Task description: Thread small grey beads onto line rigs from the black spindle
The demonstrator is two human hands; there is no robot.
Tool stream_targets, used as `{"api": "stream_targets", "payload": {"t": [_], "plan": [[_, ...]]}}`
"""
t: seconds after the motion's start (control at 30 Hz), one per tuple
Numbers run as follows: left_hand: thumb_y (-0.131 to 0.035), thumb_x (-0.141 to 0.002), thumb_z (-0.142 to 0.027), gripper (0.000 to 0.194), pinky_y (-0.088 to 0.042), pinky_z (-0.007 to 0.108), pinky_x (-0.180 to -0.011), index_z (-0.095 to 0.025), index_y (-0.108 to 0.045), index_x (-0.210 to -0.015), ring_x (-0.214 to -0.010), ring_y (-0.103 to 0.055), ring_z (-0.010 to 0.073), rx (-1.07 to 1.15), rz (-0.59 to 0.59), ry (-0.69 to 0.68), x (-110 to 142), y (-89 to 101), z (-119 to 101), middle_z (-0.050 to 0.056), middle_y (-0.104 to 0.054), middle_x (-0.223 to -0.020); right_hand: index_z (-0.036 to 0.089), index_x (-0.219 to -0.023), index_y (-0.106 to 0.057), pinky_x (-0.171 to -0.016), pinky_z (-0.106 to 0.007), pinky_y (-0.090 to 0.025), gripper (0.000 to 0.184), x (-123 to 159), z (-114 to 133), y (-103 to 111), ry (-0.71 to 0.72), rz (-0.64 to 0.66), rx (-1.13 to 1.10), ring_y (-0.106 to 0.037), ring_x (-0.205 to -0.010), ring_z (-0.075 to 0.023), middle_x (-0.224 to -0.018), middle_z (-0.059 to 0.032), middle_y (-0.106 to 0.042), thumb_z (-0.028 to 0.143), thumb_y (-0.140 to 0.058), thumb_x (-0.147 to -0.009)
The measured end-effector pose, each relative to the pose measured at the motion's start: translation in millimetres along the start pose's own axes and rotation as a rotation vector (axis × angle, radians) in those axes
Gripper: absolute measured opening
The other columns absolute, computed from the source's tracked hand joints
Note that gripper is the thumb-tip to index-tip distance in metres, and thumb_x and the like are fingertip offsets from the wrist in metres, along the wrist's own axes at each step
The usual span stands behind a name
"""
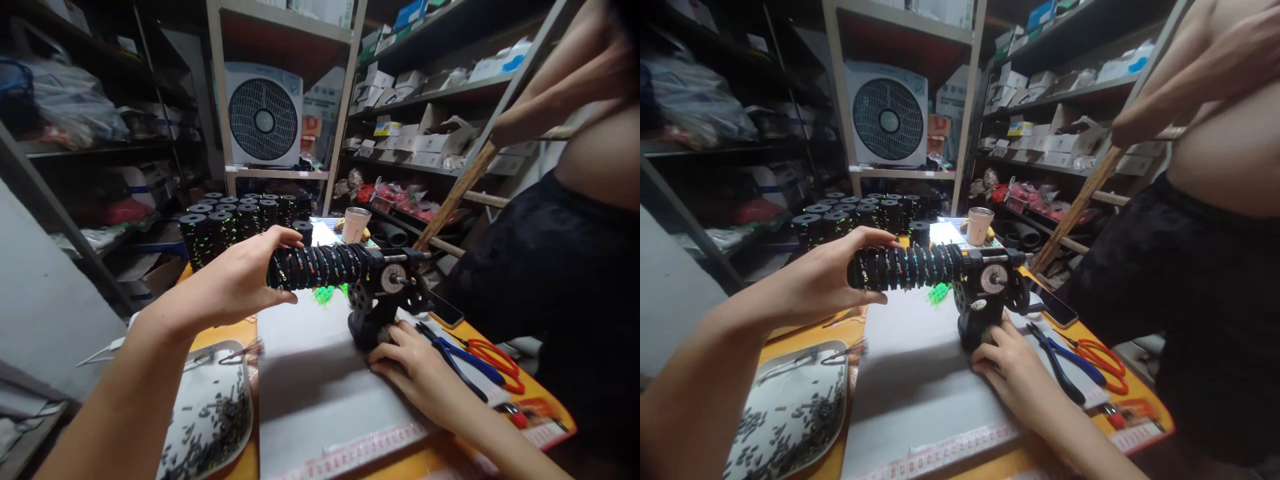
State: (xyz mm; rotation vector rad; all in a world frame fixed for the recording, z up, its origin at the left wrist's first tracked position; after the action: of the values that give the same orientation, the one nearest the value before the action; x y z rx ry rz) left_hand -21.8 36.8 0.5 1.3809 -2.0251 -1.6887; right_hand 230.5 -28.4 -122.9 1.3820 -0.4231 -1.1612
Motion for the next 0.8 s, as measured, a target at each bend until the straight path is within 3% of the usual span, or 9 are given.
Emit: {"api": "stream_targets", "payload": {"t": [0.17, 0.3, 0.47, 0.57, 0.8], "plan": [[-0.078, -0.071, -0.029, 0.064, -0.045, 0.032, -0.093, -0.024, -0.046, -0.126, -0.110, -0.058, 0.0212, 0.041, 0.020, 0.053, 0, 0.0, 0, 0.004, -0.059, -0.126, 0.020, -0.085, -0.058, -0.066, -0.031, -0.050, 0.017, -3, 14, 2, 0.031, -0.033, -0.091, -0.057, -0.078, -0.0190, -0.084, -0.0044, -0.057, 0.007, -0.049, -0.092], [-0.079, -0.071, -0.028, 0.057, -0.047, 0.031, -0.084, -0.024, -0.049, -0.119, -0.099, -0.060, 0.0201, 0.064, 0.012, 0.057, 1, 2.2, -1, 0.002, -0.061, -0.114, 0.021, -0.092, -0.052, -0.064, -0.026, -0.049, 0.015, -27, 41, 26, 0.117, -0.129, -0.174, -0.058, -0.073, -0.0141, -0.082, -0.0017, -0.056, 0.009, -0.043, -0.095], [-0.078, -0.072, -0.021, 0.049, -0.045, 0.030, -0.089, -0.023, -0.049, -0.112, -0.104, -0.058, 0.0187, 0.084, -0.006, -0.027, 3, 4.8, -6, 0.001, -0.059, -0.114, 0.019, -0.096, -0.056, -0.073, -0.023, -0.051, 0.016, -71, 79, 69, 0.327, -0.472, -0.144, -0.064, -0.078, -0.0122, -0.087, -0.0020, -0.065, 0.005, -0.057, -0.089], [-0.078, -0.073, -0.021, 0.048, -0.045, 0.030, -0.090, -0.023, -0.049, -0.111, -0.104, -0.057, 0.0178, 0.089, -0.019, -0.097, 2, 4.9, -7, 0.001, -0.058, -0.113, 0.018, -0.099, -0.057, -0.081, -0.020, -0.052, 0.022, -87, 92, 80, 0.394, -0.629, -0.088, -0.068, -0.083, -0.0117, -0.090, -0.0019, -0.070, 0.002, -0.063, -0.085], [-0.078, -0.074, -0.021, 0.047, -0.046, 0.032, -0.089, -0.022, -0.051, -0.112, -0.105, -0.056, 0.0189, 0.115, -0.014, -0.118, 2, 3.4, -6, 0.002, -0.058, -0.113, 0.019, -0.098, -0.054, -0.079, -0.020, -0.055, 0.025, -96, 98, 75, 0.393, -0.648, -0.119, -0.071, -0.083, -0.0119, -0.089, -0.0013, -0.072, 0.004, -0.066, -0.083]]}}
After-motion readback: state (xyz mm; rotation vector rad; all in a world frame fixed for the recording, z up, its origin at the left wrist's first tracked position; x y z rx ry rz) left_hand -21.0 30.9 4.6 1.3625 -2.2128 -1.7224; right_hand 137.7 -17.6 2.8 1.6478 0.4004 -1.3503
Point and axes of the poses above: each hand's wrist, its own x-axis away from the middle knuckle, its own y-axis out of the back of the hand, z = x × y, the point moved 5 cm from there along -x, towards the middle knuckle
